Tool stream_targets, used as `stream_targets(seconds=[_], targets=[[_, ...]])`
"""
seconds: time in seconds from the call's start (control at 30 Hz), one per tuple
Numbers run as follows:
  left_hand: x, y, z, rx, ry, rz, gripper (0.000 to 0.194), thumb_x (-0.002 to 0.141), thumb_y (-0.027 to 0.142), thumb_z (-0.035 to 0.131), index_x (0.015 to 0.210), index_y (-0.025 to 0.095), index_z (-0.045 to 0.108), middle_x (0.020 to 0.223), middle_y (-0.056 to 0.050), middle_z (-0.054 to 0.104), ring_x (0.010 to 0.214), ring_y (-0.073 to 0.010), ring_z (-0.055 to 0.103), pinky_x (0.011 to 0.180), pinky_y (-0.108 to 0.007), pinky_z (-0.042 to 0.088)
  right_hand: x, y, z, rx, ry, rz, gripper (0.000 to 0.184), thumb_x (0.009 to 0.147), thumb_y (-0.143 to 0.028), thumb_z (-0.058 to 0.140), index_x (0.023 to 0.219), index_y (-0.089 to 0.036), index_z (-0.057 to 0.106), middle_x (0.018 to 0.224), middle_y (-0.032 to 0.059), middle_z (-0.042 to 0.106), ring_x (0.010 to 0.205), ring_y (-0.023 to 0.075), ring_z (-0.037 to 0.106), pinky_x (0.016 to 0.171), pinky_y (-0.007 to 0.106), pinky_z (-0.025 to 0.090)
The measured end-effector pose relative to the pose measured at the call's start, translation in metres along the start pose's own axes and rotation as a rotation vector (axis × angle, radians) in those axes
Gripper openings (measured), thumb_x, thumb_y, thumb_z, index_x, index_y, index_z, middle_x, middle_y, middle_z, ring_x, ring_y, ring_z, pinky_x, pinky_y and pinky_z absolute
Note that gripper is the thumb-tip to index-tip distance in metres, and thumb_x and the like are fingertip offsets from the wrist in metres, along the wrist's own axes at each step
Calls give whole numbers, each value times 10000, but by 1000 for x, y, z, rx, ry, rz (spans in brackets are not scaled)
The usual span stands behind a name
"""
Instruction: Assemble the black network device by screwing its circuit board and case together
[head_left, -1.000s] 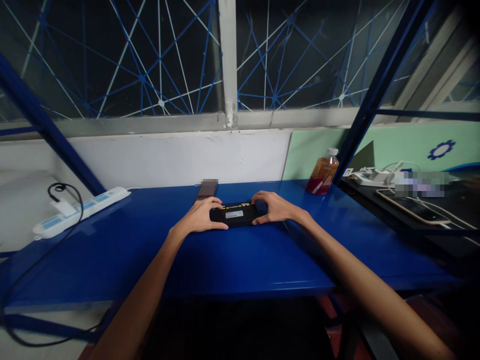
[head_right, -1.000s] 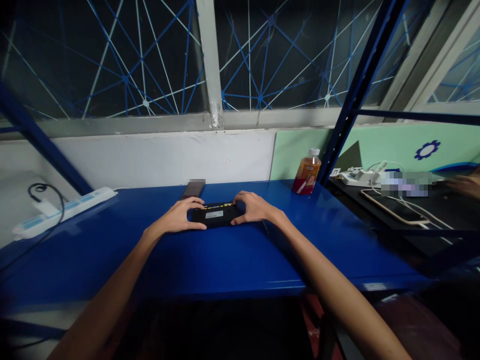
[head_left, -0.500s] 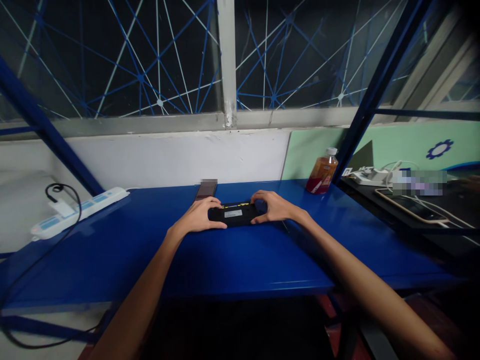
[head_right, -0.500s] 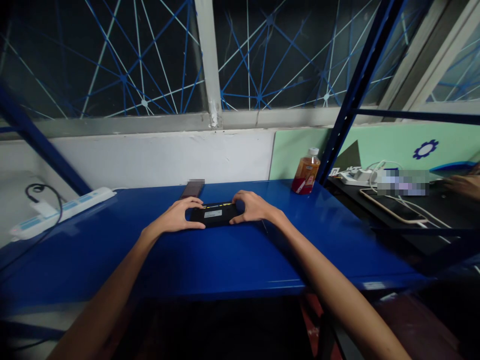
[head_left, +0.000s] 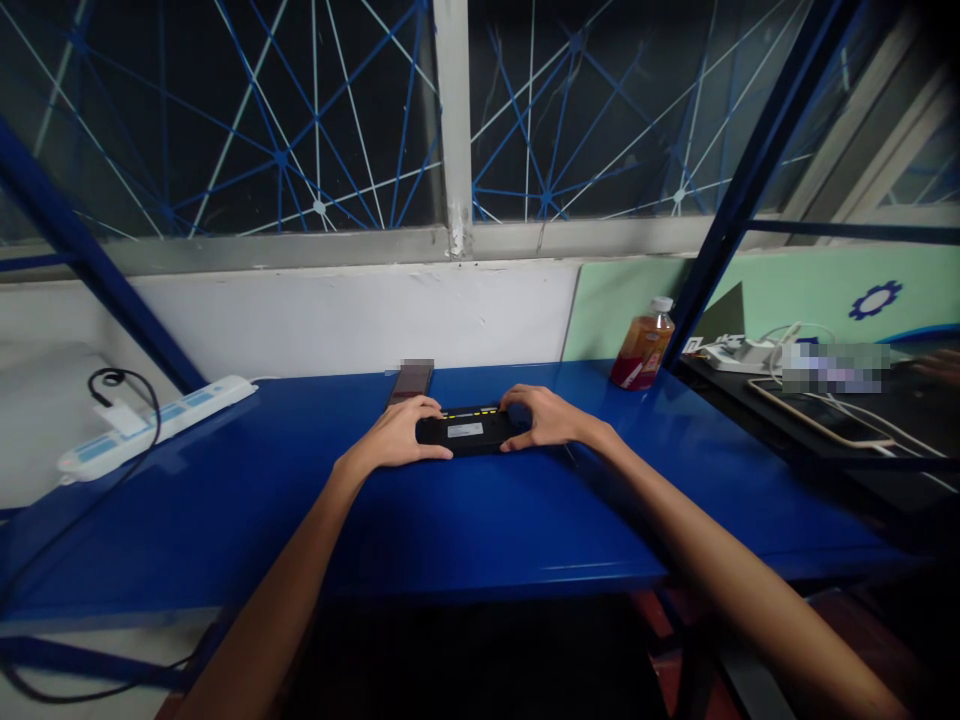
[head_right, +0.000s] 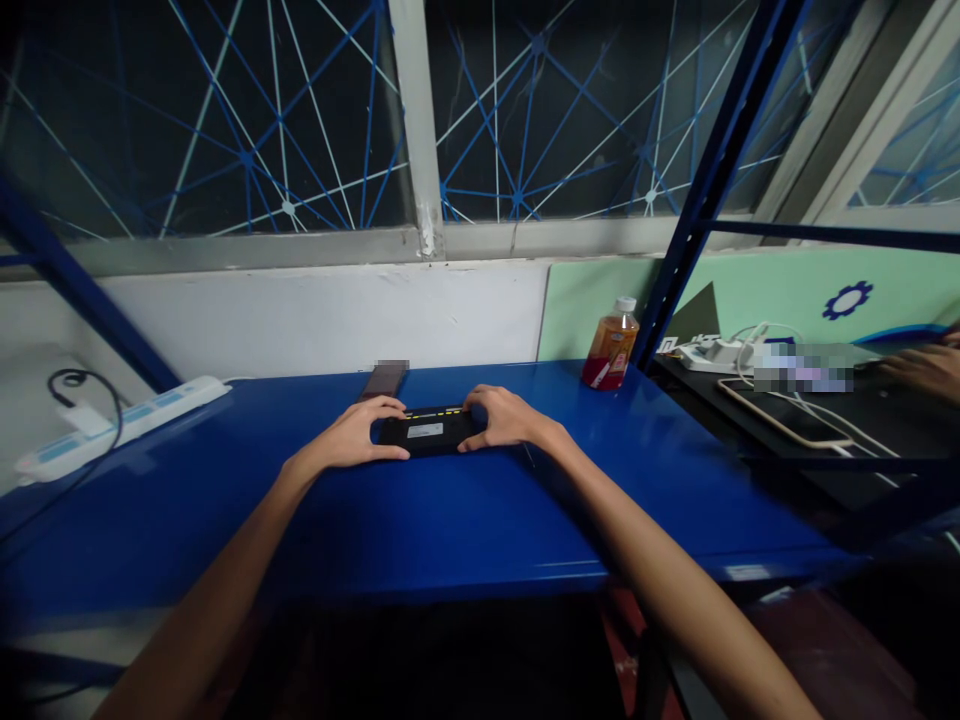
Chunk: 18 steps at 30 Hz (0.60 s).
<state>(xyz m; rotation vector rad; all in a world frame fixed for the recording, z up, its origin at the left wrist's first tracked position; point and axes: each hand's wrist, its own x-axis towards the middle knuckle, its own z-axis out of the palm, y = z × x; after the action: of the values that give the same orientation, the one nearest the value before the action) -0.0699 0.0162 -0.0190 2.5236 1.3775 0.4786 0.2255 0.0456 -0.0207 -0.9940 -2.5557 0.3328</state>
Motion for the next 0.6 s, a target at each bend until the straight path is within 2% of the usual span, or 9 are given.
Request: stream_targets(seconds=[0.6], targets=[[1,-1,4,12,-7,4,593,672,649,690,1105,246,653,1326,-68,520,1168,-314,526,995,-466,421,1,2,1,-16,-27,0,617,617,-585,783,1047,-163,650,1093,110,619,923,262,610,784,384,483]])
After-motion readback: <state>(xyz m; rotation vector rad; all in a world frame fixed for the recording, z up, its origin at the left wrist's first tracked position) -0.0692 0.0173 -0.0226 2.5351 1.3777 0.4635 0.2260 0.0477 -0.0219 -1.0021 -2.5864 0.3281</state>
